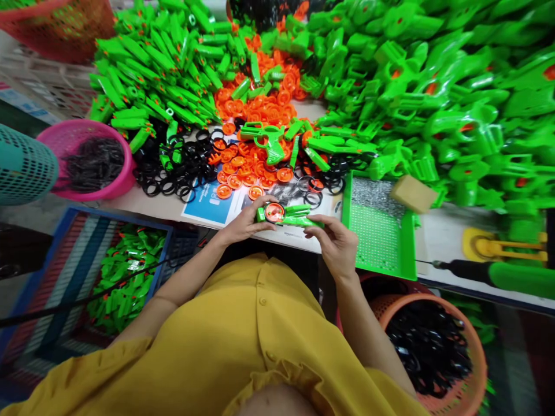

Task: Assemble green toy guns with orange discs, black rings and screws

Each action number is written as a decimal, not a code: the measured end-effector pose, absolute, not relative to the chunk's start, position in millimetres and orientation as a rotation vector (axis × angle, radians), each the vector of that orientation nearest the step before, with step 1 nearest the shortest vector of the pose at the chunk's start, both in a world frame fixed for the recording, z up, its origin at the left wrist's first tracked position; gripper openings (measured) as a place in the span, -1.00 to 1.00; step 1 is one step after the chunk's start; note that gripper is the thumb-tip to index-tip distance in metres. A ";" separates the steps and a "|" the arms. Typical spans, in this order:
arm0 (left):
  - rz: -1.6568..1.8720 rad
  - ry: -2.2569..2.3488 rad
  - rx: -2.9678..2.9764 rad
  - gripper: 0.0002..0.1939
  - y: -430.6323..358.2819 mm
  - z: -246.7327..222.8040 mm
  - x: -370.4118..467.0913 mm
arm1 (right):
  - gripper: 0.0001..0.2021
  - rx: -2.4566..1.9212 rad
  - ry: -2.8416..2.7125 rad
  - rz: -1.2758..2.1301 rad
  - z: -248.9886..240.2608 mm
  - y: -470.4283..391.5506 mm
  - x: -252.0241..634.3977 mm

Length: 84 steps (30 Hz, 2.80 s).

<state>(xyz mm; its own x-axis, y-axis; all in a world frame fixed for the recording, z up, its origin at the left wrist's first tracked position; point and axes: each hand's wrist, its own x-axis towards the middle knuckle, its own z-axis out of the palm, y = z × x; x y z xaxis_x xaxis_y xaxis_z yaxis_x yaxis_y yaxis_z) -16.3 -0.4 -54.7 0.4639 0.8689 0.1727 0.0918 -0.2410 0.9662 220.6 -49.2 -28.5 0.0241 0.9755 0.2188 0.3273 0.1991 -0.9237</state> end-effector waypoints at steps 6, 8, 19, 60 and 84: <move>0.951 0.832 1.648 -0.35 -0.9 -56.0 -14.9 | -0.83 -1.318 -1.421 0.883 -27.8 -47.7 219.7; 0.951 0.837 1.636 -0.35 -1.6 -55.2 -14.5 | -0.82 -1.328 -1.416 0.873 -27.1 -48.3 218.6; 0.900 0.868 1.591 -0.35 -6.3 -51.8 -12.1 | -0.81 -1.334 -1.474 0.917 -27.6 -42.9 233.1; 1.063 1.278 1.251 -0.54 -66.2 -37.3 -94.7 | -0.72 -1.080 -2.098 0.788 -18.6 28.5 147.9; 1.105 1.426 1.166 -0.51 -94.1 -55.4 -152.5 | -0.69 -0.733 -3.151 0.453 -30.2 76.6 -1.3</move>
<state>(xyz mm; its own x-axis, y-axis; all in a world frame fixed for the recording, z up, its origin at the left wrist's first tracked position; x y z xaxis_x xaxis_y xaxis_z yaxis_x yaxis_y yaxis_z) -152.5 -94.1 -55.4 -0.0902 0.9880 -0.1251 0.1257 0.1359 0.9827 -1.3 76.6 -30.2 -0.8920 0.4136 -0.1823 0.4482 0.8615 -0.2384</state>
